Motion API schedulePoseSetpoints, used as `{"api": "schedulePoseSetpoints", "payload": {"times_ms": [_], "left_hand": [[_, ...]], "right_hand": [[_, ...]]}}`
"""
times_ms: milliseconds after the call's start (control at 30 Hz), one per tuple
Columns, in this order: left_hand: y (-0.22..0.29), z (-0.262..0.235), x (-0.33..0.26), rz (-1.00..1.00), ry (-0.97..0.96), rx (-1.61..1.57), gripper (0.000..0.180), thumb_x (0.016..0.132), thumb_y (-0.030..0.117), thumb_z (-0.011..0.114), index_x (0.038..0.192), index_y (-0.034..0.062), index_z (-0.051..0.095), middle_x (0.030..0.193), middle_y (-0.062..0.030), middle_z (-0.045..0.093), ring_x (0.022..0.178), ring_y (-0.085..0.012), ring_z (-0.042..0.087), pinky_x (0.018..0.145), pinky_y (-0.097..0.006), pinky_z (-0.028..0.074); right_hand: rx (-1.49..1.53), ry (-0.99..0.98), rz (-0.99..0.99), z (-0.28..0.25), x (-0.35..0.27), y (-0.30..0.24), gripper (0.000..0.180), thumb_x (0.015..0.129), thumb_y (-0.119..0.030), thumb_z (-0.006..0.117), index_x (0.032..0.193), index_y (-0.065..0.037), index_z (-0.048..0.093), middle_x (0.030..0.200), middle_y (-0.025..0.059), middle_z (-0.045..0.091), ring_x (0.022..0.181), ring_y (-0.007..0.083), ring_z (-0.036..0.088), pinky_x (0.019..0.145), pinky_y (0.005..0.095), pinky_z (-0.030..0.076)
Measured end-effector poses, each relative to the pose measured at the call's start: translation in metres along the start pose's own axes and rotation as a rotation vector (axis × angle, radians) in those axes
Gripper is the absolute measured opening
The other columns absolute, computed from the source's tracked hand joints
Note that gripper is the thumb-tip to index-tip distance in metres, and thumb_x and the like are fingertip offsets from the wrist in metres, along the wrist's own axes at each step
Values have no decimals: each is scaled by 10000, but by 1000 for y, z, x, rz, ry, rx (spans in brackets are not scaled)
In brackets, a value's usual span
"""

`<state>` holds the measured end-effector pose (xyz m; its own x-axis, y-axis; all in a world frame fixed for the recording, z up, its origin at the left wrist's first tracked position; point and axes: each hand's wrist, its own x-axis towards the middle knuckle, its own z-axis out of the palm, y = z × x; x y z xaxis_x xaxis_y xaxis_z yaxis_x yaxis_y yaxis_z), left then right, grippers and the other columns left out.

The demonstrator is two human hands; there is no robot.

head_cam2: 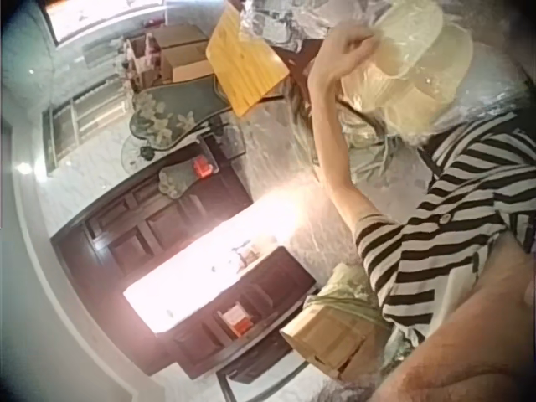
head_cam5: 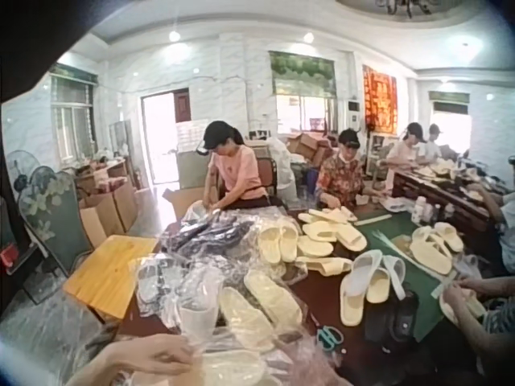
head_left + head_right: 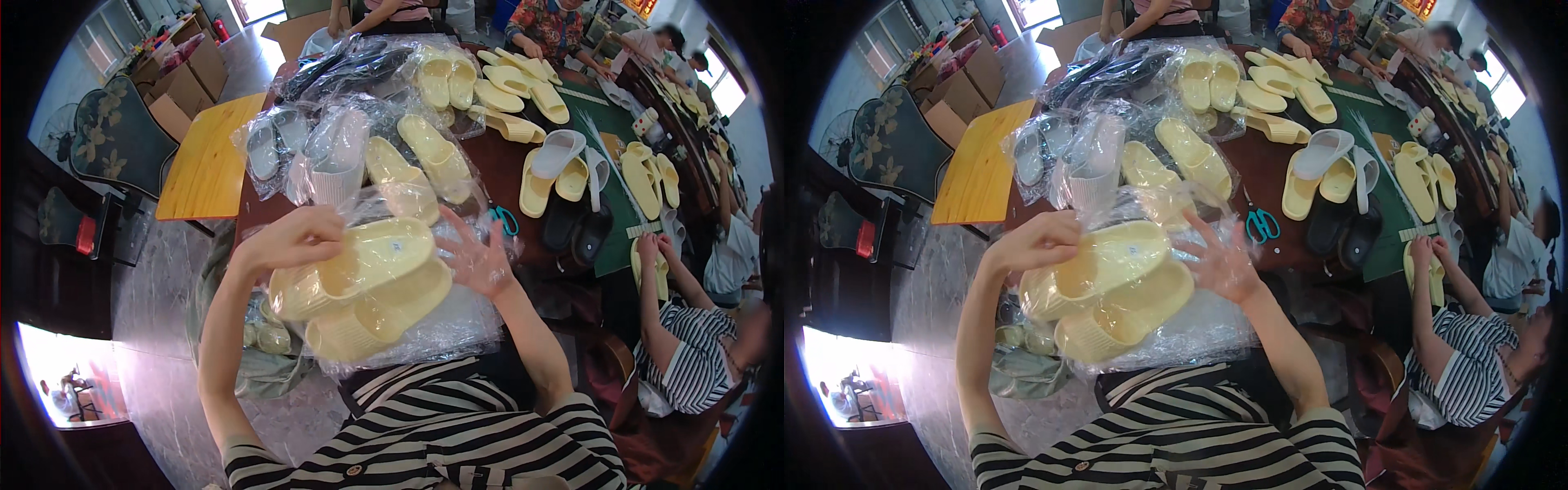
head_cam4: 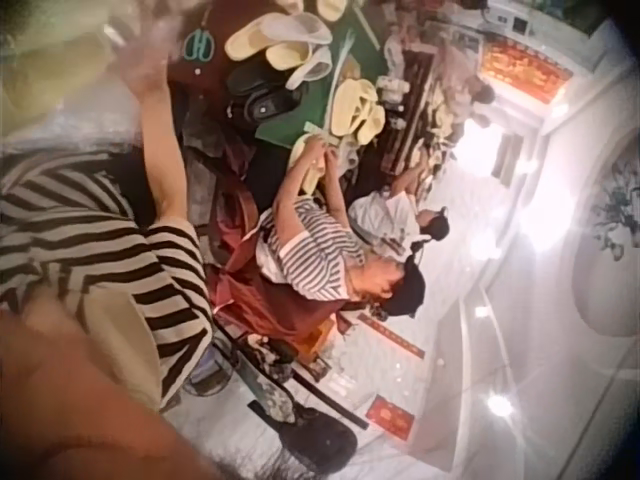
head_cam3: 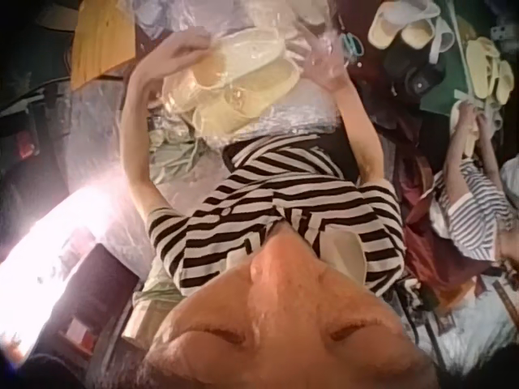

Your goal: The person packages individual pairs of sandals by hand, taking them from a large sack and placing them into plastic bags.

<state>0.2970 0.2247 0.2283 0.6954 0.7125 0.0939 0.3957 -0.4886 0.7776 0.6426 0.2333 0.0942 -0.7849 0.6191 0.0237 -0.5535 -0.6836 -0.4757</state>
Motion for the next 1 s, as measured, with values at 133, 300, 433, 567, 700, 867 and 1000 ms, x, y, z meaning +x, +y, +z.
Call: {"api": "schedulePoseSetpoints", "payload": {"times_ms": [133, 300, 433, 567, 700, 867, 1000], "left_hand": [[-23, 22, 41, -127, -351, 229, 238, 835, 218, 609, 778, -13, 618, 833, -122, 562, 829, -267, 507, 771, -374, 411], [-61, 78, 33, 118, -130, 390, 293, 841, 236, 622, 1091, 111, 709, 1429, -91, 481, 1157, -352, 526, 1031, -415, 409], [-54, 120, -11, -145, 211, 291, 362, 885, 176, 622, 1236, 89, 600, 1384, -167, 497, 1183, -362, 528, 1013, -463, 416], [-64, 166, -77, -521, 502, 225, 364, 900, 180, 611, 1236, 44, 576, 1328, -181, 526, 1129, -352, 570, 940, -450, 466], [-61, 191, -94, -928, 459, 207, 465, 937, 267, 566, 1321, 19, 483, 1183, -214, 587, 1059, -361, 604, 866, -455, 493], [-79, 214, -108, -989, 403, 199, 593, 933, 357, 557, 1383, -1, 409, 1108, -242, 606, 1026, -407, 599, 850, -472, 493], [-93, 224, -116, -929, 452, 164, 635, 877, 295, 644, 1375, -20, 407, 1067, -243, 615, 1016, -406, 601, 847, -466, 490]], "right_hand": [[88, -14, 94, -16, -49, 8, 901, 864, -755, 364, 1539, -181, 199, 1482, 196, 388, 1287, 403, 472, 986, 582, 448], [-388, 609, 60, -51, -96, 26, 560, 961, -251, 527, 1463, -83, 344, 1410, 167, 459, 1290, 322, 475, 1047, 496, 414], [-1374, 836, -357, -75, -130, 11, 408, 908, 26, 515, 1313, -20, 523, 1318, 89, 528, 1258, 207, 490, 1089, 327, 354], [-1253, 664, -336, -45, -99, 2, 257, 931, -32, 537, 1171, 27, 607, 1158, 106, 626, 1070, 201, 612, 926, 321, 495], [-1262, 532, 103, -70, -56, 11, 245, 971, -61, 504, 1176, 52, 580, 1096, 117, 641, 978, 199, 649, 865, 306, 537], [-985, 548, 597, -92, -18, 22, 233, 981, -102, 524, 1157, 47, 552, 1106, 140, 628, 969, 195, 655, 835, 312, 560], [-1010, 569, 658, -88, -4, 27, 271, 924, -174, 638, 1102, 7, 543, 959, 112, 653, 860, 167, 669, 723, 279, 552]]}}
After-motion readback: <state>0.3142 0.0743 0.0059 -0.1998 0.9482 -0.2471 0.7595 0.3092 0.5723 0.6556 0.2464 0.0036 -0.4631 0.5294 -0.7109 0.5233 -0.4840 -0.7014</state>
